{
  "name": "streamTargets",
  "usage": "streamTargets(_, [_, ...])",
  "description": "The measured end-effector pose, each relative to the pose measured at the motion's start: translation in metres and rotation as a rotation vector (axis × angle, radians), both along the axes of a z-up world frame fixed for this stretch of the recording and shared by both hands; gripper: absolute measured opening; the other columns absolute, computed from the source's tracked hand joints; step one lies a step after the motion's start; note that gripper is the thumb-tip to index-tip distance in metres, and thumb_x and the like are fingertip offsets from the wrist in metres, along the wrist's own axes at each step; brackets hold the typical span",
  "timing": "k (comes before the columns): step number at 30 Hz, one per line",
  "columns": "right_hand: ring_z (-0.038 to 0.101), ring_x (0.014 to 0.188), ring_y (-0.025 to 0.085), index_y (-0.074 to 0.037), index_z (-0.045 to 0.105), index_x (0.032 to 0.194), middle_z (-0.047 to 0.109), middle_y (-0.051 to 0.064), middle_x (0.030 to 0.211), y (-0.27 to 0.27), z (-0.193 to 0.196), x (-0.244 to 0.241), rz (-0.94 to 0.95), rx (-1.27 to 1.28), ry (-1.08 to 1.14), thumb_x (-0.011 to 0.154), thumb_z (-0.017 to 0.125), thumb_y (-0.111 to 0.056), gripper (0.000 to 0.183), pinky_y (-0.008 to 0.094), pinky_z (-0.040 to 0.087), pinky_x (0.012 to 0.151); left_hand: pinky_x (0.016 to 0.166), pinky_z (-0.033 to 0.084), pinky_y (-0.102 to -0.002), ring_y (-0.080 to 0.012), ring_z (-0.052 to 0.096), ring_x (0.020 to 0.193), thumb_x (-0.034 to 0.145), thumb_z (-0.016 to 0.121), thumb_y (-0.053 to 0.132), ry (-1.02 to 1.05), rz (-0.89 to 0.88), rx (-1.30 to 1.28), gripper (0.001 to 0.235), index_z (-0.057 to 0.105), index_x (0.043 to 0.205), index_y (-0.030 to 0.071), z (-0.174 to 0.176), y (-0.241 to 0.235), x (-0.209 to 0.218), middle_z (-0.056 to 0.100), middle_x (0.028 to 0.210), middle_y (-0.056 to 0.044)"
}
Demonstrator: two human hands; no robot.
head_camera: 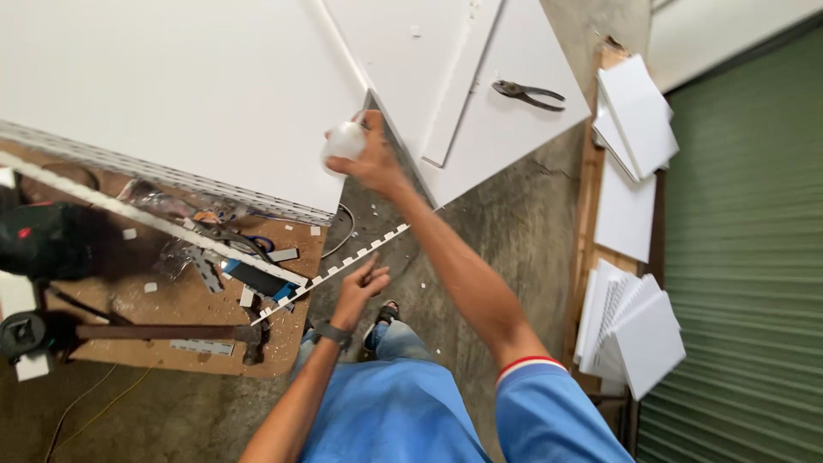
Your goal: The person applies glue from a bottle to a white plastic strip and presses it onto the edge of a white panel. They repeat this process along the edge, then use pliers to trim excess material and a screwdriver to adjust the strip. Finally, they lift and reposition the panel on the workbench.
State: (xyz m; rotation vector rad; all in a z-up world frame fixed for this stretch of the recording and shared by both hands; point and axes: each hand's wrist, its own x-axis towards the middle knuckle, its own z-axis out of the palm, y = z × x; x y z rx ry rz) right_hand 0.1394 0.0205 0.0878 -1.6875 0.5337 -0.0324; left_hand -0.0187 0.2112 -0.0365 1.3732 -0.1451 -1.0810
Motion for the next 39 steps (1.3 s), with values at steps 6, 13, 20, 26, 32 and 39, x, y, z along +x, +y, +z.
streamTargets(6, [0.071, 0.114, 0.028, 0.005, 0.03, 0.145, 0.07, 0.02, 0.125, -0.062, 0.071, -0.162, -0.167, 0.213, -0.207, 0.087, 0.08, -0.019, 0.08, 0.044, 0.062, 0.096, 0.1, 0.056, -0.039, -0.0265, 0.067, 0.118, 0.092, 0.068, 0.027, 0.511, 0.122, -0.399, 0.08, 0.028, 0.159, 0.008, 0.045, 0.02, 0.033, 0.065, 0.136, -0.018])
streamTargets(13, [0.071, 0.096, 0.022, 0.003, 0.058, 0.128, 0.073, 0.017, 0.109, -0.046, 0.061, -0.286, -0.351, 0.018, 0.175, 0.084, 0.082, -0.017, 0.054, 0.037, 0.059, 0.082, 0.097, 0.059, -0.038, -0.0272, 0.068, 0.115, 0.098, 0.06, 0.035, 0.762, 0.329, -0.534, 0.064, 0.043, 0.15, 0.001, 0.034, 0.006, 0.039, 0.066, 0.133, -0.022])
streamTargets(20, [0.072, 0.086, 0.018, 0.001, 0.067, 0.124, 0.075, 0.014, 0.101, -0.043, 0.052, -0.306, -0.489, -0.083, 0.326, 0.087, 0.076, -0.032, 0.05, 0.032, 0.057, 0.075, 0.09, 0.061, -0.035, -0.0271, 0.072, 0.103, 0.103, 0.059, 0.028, 0.719, 0.47, -0.378, 0.047, 0.058, 0.138, -0.003, 0.033, 0.002, 0.039, 0.071, 0.119, -0.023])
streamTargets(26, [0.075, 0.09, 0.022, 0.001, 0.065, 0.124, 0.076, 0.017, 0.105, -0.049, 0.071, -0.293, -0.406, -0.313, 0.453, 0.079, 0.081, -0.037, 0.06, 0.035, 0.06, 0.078, 0.093, 0.061, -0.034, -0.0267, 0.072, 0.107, 0.1, 0.059, 0.014, 0.716, 0.507, -0.354, 0.042, 0.058, 0.136, -0.007, 0.036, 0.001, 0.035, 0.07, 0.121, -0.024])
streamTargets(32, [0.077, 0.091, 0.025, 0.001, 0.066, 0.124, 0.076, 0.018, 0.105, -0.052, 0.074, -0.281, -0.31, -0.495, 0.503, 0.075, 0.085, -0.045, 0.069, 0.039, 0.063, 0.078, 0.097, 0.06, -0.035, -0.0286, 0.071, 0.111, 0.098, 0.059, 0.009, 0.718, 0.529, -0.381, 0.042, 0.056, 0.137, -0.009, 0.04, 0.002, 0.033, 0.069, 0.124, -0.025])
streamTargets(39, [0.078, 0.082, 0.024, -0.001, 0.07, 0.119, 0.078, 0.018, 0.097, -0.052, 0.08, -0.268, -0.294, -0.553, 0.557, 0.074, 0.083, -0.047, 0.065, 0.038, 0.064, 0.07, 0.096, 0.06, -0.035, -0.029, 0.072, 0.11, 0.1, 0.058, 0.008, 0.728, 0.522, -0.392, 0.042, 0.056, 0.137, -0.01, 0.04, 0.003, 0.04, 0.069, 0.123, -0.027])
